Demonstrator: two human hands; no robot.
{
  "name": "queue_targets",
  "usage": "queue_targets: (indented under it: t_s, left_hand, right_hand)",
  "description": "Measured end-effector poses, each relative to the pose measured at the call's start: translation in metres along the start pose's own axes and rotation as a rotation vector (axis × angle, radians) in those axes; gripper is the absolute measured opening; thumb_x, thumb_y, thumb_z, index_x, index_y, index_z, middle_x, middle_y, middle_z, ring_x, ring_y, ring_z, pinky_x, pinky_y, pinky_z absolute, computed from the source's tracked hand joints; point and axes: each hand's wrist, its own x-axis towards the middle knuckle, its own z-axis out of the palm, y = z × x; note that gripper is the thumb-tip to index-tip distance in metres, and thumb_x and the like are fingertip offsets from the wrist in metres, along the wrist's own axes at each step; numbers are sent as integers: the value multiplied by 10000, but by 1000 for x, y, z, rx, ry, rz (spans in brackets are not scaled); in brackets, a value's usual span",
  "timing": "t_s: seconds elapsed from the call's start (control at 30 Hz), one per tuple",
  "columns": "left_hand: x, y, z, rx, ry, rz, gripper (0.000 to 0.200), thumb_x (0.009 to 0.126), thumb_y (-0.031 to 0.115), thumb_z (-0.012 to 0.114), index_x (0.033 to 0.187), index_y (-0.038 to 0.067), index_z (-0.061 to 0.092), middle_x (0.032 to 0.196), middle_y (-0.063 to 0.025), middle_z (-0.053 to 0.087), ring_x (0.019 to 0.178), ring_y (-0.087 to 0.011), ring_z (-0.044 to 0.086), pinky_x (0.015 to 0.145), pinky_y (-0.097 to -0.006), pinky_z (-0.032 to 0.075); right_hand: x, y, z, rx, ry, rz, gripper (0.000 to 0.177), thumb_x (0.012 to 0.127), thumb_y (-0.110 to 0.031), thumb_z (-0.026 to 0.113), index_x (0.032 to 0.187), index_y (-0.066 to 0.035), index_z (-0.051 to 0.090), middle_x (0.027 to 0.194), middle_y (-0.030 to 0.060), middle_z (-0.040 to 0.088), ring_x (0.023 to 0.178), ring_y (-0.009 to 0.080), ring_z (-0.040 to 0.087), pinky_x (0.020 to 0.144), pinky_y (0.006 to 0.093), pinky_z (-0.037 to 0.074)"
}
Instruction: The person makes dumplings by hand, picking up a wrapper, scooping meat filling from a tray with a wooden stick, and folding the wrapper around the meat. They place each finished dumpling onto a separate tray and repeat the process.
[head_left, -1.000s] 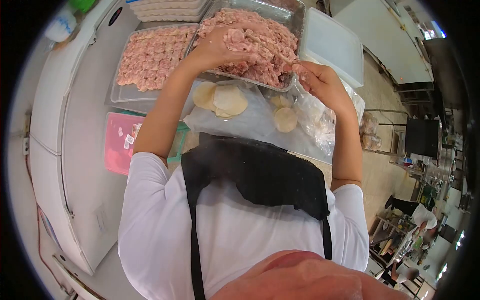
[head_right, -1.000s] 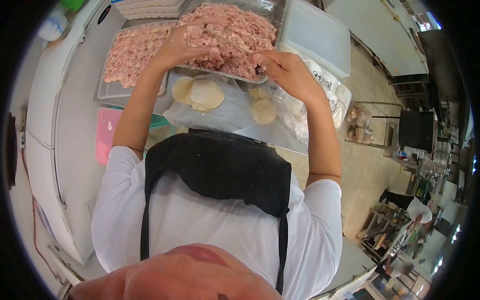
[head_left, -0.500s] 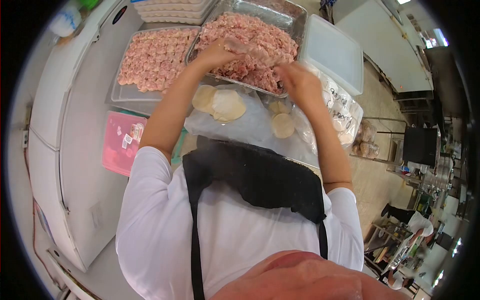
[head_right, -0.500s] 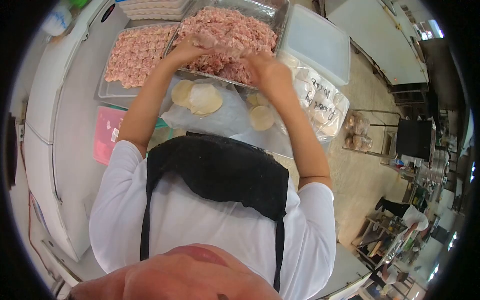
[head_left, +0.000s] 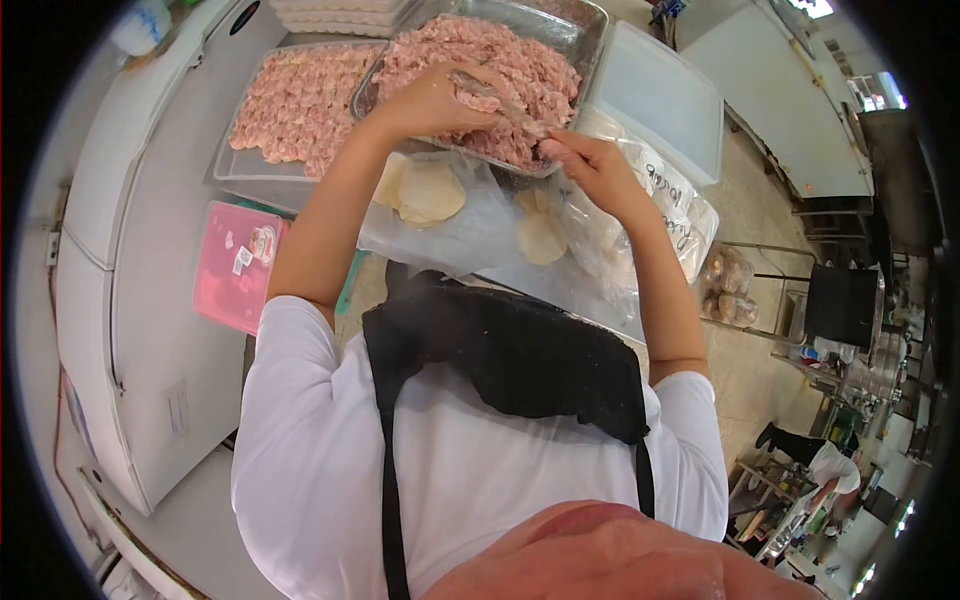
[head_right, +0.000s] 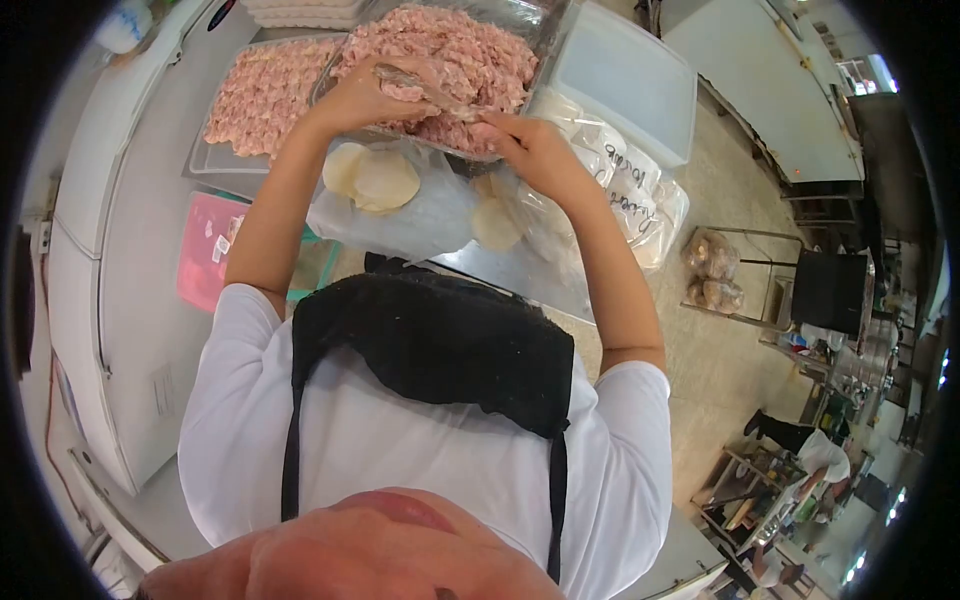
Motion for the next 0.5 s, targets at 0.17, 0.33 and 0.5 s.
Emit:
queue_targets:
  t_s: [0.17,0.33,0.5]
  left_hand:
    - [-2,-4,6,125,39,-87,575,706,352,754,1159,38,592,1093,-141,633,1035,-241,583,912,-330,439]
    - [2,-2,-6,-63,-101,-188,570,710,373,735,1135,20,594,1082,-160,627,1039,-259,578,888,-344,443]
    - [10,-55,-6,-27,4,-129,618,700,405,733,1167,33,572,1154,-176,597,1055,-289,576,874,-366,458]
  right_hand:
    - [3,-21,-28,-496,90,-59,291,897,-303,584,1065,-79,661,865,147,636,768,308,603,689,353,479]
    - [0,-25,-4,-552,246,-227,230,891,-309,569,929,-96,645,801,111,612,738,317,611,614,414,485]
    - [8,-46,16,-638,360,-217,184,896,-271,562,974,-118,627,805,116,613,729,327,614,583,416,486]
